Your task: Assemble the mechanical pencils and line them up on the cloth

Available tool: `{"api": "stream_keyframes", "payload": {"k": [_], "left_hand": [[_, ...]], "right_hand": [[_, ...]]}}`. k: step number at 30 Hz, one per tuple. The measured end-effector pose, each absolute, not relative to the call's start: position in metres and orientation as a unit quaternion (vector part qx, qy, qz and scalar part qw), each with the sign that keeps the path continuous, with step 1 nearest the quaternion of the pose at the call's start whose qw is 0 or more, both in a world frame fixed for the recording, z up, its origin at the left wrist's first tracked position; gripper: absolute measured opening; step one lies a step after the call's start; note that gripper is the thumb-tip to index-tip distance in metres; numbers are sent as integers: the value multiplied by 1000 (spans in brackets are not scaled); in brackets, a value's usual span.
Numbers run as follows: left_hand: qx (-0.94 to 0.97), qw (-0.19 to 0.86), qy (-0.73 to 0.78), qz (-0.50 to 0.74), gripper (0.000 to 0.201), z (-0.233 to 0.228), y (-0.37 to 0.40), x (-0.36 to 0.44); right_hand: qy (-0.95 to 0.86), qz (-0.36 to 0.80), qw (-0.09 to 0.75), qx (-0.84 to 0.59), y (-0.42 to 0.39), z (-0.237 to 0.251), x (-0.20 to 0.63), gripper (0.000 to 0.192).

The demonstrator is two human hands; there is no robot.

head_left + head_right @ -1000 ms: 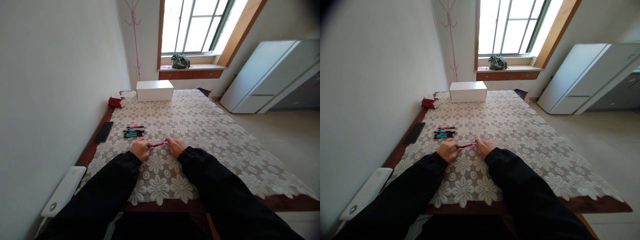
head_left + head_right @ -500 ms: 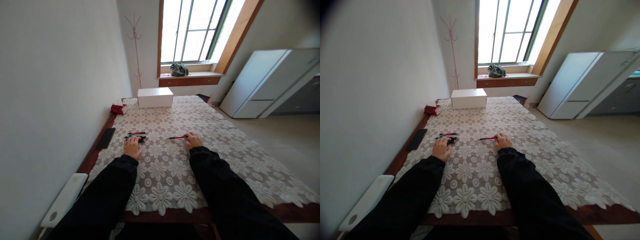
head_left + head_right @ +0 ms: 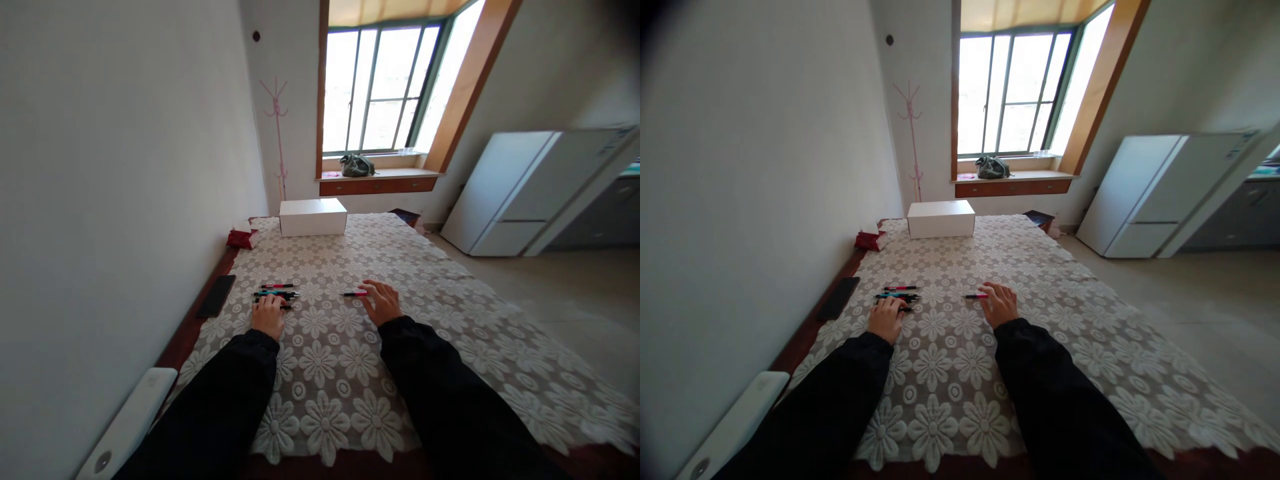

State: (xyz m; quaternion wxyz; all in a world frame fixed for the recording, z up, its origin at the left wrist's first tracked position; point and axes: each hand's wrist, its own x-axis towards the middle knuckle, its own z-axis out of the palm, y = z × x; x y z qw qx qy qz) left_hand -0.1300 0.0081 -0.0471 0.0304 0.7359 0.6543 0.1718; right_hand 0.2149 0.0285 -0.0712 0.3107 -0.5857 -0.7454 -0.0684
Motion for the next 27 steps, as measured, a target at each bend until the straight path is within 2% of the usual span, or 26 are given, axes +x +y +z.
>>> {"api": "stream_keyframes", "payload": {"k": [5,9,11,15,18,21,23,27], "left_hand": [[761,61,593,258,18,-49,9,-129],[774,122,503,365,28,-45,5,-121],[755,177,458,435,24,-44,0,-115],[685,315,418,507,21,-45,-10,-103],[642,412,396,511,33,-47,-15,-96],[627,471,390,482,41,-50,-16,-91],[624,492,395,461,42,-51,-16,-90],[650,473,411,430,37,-53,-16,-92]], "right_hand": [[-789,-32,379,-482,21,-62,198,24],[-813,87,407,-408,10,-56,180,23],[-821,138,399,-386,3,-55,169,22],[-825,168,390,-372,-13,-53,149,41],[-828,177,383,-369,-18,-55,141,52],[-831,233,332,-381,-18,-58,139,38],[-836,252,296,-388,-18,-59,139,30],[-855,207,284,-381,-20,-56,139,36]]}}
